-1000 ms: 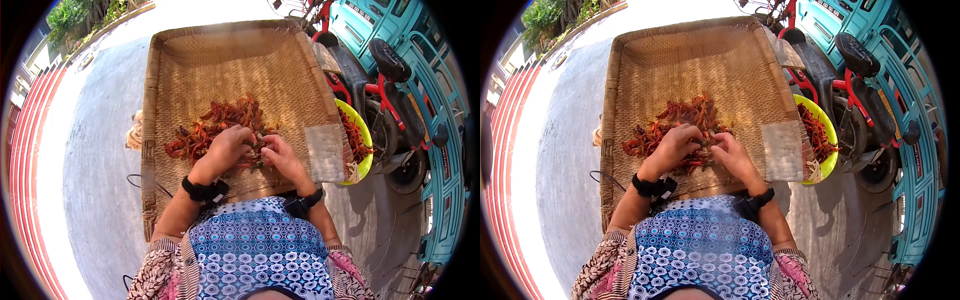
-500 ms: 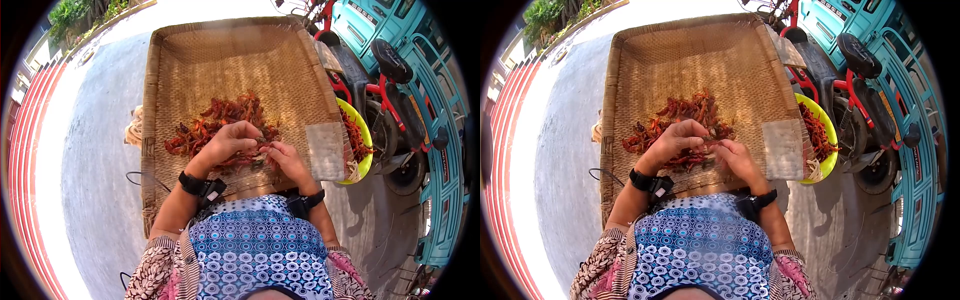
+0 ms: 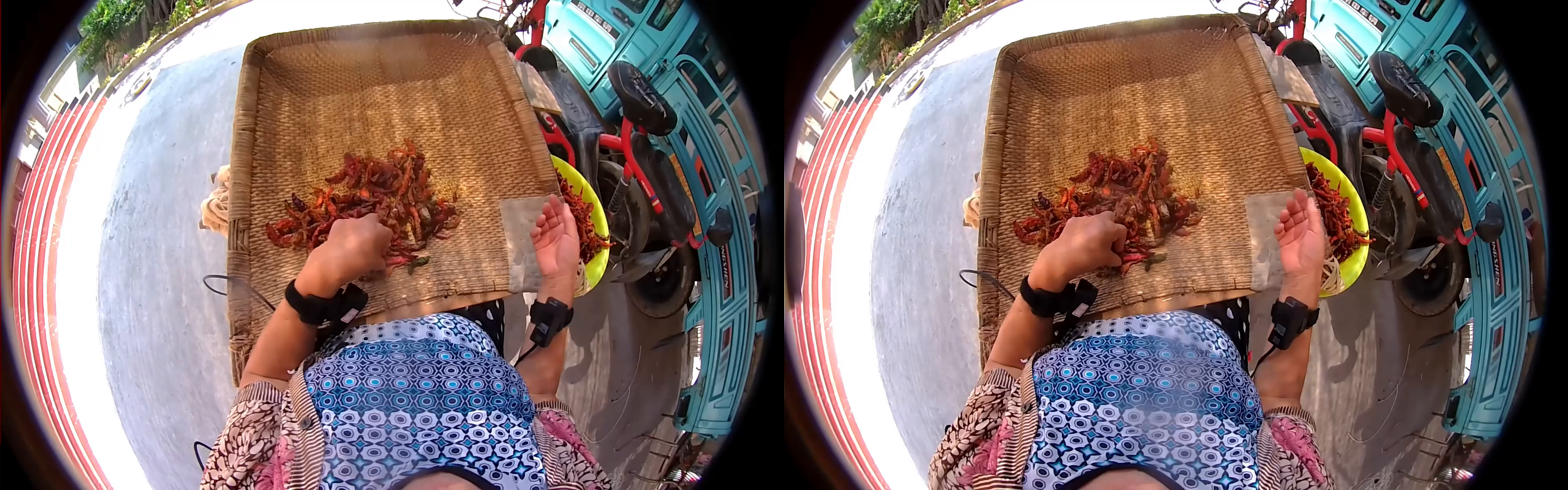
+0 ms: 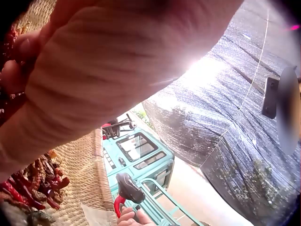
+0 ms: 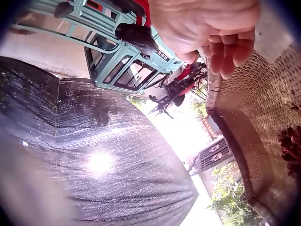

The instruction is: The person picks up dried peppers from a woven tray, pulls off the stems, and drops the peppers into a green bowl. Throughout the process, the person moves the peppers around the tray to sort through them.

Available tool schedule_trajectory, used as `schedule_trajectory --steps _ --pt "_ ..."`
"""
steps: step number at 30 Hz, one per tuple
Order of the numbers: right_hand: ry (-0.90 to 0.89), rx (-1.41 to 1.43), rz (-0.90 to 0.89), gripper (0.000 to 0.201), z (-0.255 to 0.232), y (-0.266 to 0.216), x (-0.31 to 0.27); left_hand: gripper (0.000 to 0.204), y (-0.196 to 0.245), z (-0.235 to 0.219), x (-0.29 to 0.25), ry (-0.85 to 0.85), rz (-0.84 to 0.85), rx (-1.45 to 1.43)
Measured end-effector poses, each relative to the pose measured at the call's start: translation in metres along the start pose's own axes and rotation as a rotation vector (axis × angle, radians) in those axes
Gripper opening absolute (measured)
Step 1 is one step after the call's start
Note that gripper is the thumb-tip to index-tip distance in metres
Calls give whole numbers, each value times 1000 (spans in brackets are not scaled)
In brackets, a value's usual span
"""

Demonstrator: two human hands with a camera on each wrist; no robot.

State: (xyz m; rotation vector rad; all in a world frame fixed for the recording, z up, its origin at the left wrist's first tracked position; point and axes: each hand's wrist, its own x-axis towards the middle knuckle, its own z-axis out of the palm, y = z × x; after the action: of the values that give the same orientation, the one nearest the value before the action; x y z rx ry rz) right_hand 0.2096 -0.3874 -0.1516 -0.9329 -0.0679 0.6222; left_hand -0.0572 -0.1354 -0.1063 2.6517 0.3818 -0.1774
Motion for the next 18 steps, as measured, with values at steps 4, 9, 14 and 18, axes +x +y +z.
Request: schedule_trajectory --steps 4,9,14,18 --pt "-202 -351 112 25 43 38 -24 15 -5 11 5 163 72 30" --pt "-573 -739 232 24 99 65 -50 10 2 1 7 191 193 -425" --pt "-782 -911 228 28 113 81 -52 14 17 -9 7 52 91 -785" --pt "-788 -777 315 29 108 82 -52 20 11 -2 8 -2 102 -987"
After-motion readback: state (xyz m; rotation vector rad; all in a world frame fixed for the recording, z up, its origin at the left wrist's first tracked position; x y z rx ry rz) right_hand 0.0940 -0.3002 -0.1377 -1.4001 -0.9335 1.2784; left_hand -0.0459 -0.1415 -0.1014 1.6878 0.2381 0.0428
